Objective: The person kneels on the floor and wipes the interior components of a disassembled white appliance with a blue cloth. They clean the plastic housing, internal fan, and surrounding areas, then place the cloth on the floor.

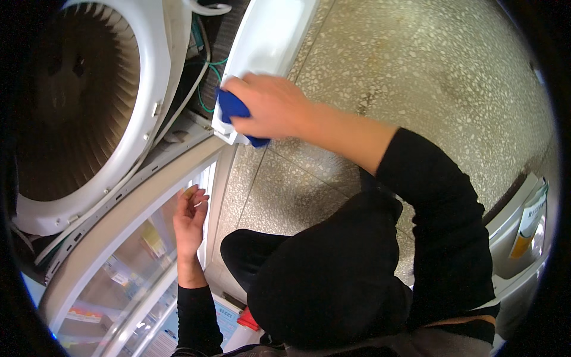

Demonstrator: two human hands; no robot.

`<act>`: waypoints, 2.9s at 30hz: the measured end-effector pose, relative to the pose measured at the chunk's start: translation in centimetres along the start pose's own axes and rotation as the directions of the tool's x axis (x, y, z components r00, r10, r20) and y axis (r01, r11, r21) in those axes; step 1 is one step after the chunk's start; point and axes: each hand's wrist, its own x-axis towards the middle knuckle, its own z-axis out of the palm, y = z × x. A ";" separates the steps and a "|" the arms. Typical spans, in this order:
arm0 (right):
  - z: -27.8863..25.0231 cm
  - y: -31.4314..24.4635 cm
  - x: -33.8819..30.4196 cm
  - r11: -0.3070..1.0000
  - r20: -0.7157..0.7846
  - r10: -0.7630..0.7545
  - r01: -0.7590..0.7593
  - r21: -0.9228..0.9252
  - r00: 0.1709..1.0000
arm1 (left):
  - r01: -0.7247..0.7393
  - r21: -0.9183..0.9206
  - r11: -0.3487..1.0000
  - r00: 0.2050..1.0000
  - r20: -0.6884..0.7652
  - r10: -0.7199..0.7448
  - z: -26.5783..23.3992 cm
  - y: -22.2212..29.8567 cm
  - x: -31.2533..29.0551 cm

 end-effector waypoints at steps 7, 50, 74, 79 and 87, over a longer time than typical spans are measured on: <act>4.6 2.3 5.3 0.913 0.306 -0.050 0.167 -0.371 0.951 | 0.215 -0.426 0.879 0.952 -0.109 -0.285 -2.9 0.9 0.2; -1.9 7.2 13.0 0.463 -0.057 0.150 -0.121 -0.878 0.987 | -0.038 -0.305 0.952 0.824 -0.549 -0.143 -3.3 0.6 0.6; -2.6 8.7 15.5 0.323 0.051 0.081 0.022 -0.946 0.995 | 0.010 -0.264 0.965 0.801 -0.576 -0.165 -2.8 1.3 0.5; -2.3 9.9 13.1 0.425 0.111 -0.020 0.109 -0.899 0.994 | 0.059 -0.229 0.972 0.793 -0.581 -0.185 -2.8 1.7 0.5; 1.0 9.4 12.0 0.659 -0.024 -0.125 0.065 -0.750 0.992 | 0.027 -0.228 0.973 0.843 -0.518 -0.144 -2.9 1.5 0.6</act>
